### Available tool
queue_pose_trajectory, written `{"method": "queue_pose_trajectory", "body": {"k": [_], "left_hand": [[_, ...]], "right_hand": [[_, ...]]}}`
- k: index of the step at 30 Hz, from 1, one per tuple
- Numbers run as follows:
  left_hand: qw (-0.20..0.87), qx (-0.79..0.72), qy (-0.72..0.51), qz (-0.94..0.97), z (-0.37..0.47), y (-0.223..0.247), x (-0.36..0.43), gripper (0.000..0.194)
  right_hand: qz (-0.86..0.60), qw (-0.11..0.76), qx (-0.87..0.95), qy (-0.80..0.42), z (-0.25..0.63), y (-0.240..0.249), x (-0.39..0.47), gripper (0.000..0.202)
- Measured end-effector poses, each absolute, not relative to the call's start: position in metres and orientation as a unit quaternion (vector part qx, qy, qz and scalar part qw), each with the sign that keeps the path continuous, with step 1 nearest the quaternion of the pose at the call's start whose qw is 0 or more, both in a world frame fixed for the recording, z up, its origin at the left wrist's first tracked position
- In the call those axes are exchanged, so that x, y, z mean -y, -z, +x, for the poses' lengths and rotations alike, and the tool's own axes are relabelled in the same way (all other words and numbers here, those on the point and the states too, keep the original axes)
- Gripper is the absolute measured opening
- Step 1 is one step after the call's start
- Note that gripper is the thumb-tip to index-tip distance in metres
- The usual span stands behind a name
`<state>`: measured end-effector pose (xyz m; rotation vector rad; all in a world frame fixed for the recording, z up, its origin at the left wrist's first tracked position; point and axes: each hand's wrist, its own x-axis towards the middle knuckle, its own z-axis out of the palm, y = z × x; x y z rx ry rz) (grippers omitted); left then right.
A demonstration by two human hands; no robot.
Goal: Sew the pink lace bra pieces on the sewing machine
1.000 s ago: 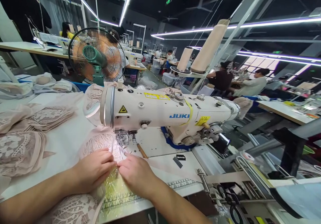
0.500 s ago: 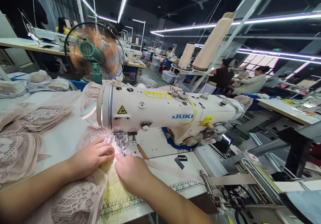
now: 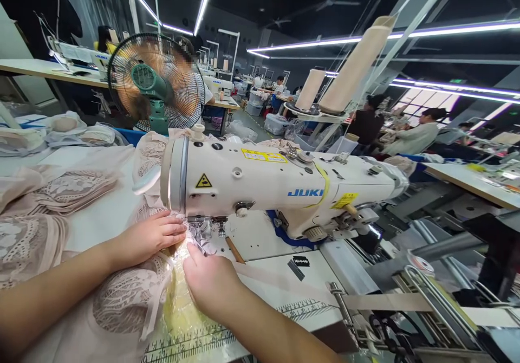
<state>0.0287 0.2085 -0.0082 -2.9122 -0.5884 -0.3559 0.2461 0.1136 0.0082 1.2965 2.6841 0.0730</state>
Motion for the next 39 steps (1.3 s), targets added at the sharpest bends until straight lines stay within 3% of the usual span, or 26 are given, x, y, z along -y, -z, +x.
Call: {"method": "queue_pose_trajectory", "body": {"k": [7,14,19,22,26,30,34,36,39], "left_hand": [[0.072,0.187,0.100,-0.974,0.025,0.008,-0.217,0.029],[0.096,0.196,0.083,-0.972,0.023,0.007,-0.230,0.033],[0.089,0.228,0.128,-0.961,0.019,-0.003,-0.224,0.036],[-0.028,0.251,0.183,-0.950,0.014,-0.013,-0.205,0.045],[-0.219,0.195,0.093,-0.951,0.011,-0.026,-0.180,0.057],[-0.312,0.236,0.106,-0.914,0.022,-0.035,-0.172,0.020],[-0.365,0.302,0.170,-0.864,0.035,-0.035,-0.174,0.021],[-0.382,0.353,0.208,-0.828,0.039,-0.035,-0.176,0.029],[-0.348,0.412,0.267,-0.798,0.042,-0.034,-0.179,0.037]], "right_hand": [[0.418,-0.010,-0.908,-0.018,0.258,0.002,-0.110,0.028],[0.411,-0.078,-0.908,-0.034,0.261,0.013,-0.109,0.025],[0.399,-0.137,-0.906,-0.035,0.263,0.018,-0.111,0.026],[0.394,-0.186,-0.900,0.001,0.266,0.022,-0.113,0.026],[0.395,-0.261,-0.877,0.084,0.267,0.021,-0.114,0.025],[0.408,-0.317,-0.843,0.152,0.264,0.012,-0.110,0.021],[0.442,-0.342,-0.801,0.215,0.259,0.007,-0.092,0.017],[0.441,-0.353,-0.787,0.250,0.252,0.008,-0.078,0.031],[0.375,-0.348,-0.815,0.271,0.232,0.013,-0.059,0.076]]}}
